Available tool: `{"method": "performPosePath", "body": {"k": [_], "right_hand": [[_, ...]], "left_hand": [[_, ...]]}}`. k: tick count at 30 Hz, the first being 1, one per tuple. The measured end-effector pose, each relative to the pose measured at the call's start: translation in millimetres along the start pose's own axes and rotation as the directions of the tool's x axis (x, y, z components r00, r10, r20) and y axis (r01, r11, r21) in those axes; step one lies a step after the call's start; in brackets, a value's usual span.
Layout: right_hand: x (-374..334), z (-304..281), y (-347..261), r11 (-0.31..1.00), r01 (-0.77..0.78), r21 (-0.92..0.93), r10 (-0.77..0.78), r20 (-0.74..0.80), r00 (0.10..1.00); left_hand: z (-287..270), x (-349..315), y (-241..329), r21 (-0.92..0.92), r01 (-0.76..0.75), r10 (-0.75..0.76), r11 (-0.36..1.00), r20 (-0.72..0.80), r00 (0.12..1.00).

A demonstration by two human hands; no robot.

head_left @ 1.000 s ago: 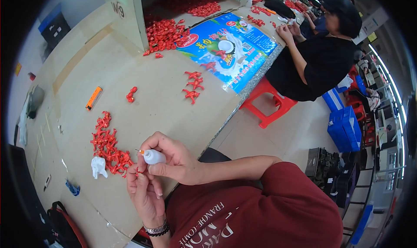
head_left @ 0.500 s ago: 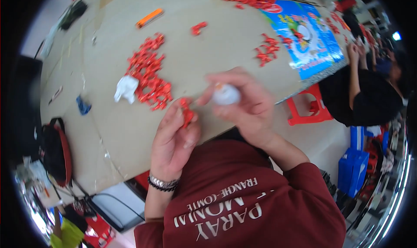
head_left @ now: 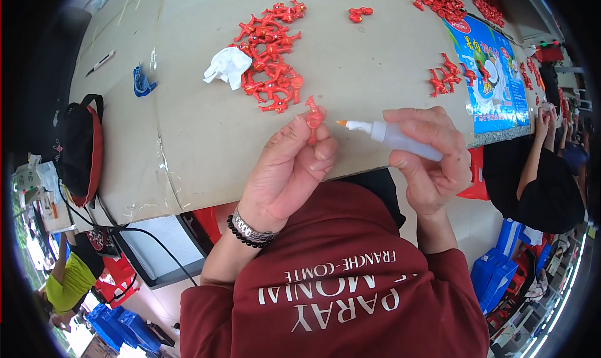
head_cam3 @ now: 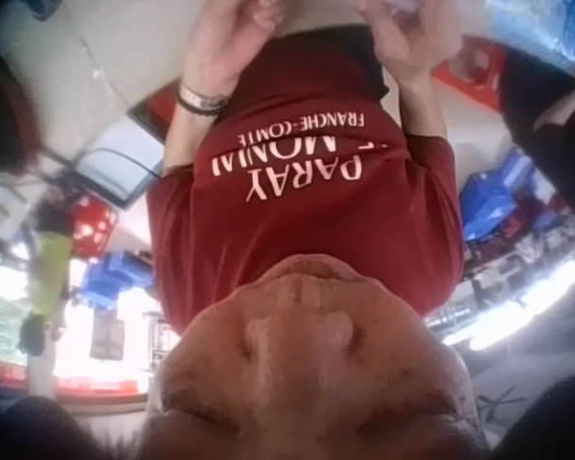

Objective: The person assembles red plastic components by applying glue from a bottle to them, then pressing the parts together by hand.

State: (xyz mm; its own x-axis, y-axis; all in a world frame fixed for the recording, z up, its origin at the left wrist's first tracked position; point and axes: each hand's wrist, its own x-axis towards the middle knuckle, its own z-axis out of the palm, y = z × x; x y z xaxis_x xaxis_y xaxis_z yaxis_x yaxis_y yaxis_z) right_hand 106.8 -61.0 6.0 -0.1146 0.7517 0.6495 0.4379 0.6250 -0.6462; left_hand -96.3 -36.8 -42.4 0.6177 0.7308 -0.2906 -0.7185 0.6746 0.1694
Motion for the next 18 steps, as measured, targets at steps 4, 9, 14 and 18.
{"method": "performPosePath", "body": {"k": [4, 9, 14, 18], "right_hand": [[0, 6, 5, 0.996, 0.082, -0.027, -0.082, 0.002, 0.997], [2, 12, 2, 0.997, 0.075, -0.022, -0.075, -0.006, 0.997], [3, 15, 0, 0.997, 0.069, -0.019, -0.069, -0.006, 0.998], [3, 16, 0, 0.996, 0.084, -0.024, -0.084, 0.0, 0.996]], "left_hand": [[1, 0, -2, -0.053, -0.019, 0.019, 0.998, 0.013, 1.0], [3, 0, -2, -0.02, -0.007, 0.007, 1.0, -0.014, 1.0], [5, -2, -2, 0.001, -0.003, 0.004, 1.0, -0.068, 0.998], [4, -2, -2, 0.015, 0.003, -0.002, 1.0, -0.044, 0.999]]}}
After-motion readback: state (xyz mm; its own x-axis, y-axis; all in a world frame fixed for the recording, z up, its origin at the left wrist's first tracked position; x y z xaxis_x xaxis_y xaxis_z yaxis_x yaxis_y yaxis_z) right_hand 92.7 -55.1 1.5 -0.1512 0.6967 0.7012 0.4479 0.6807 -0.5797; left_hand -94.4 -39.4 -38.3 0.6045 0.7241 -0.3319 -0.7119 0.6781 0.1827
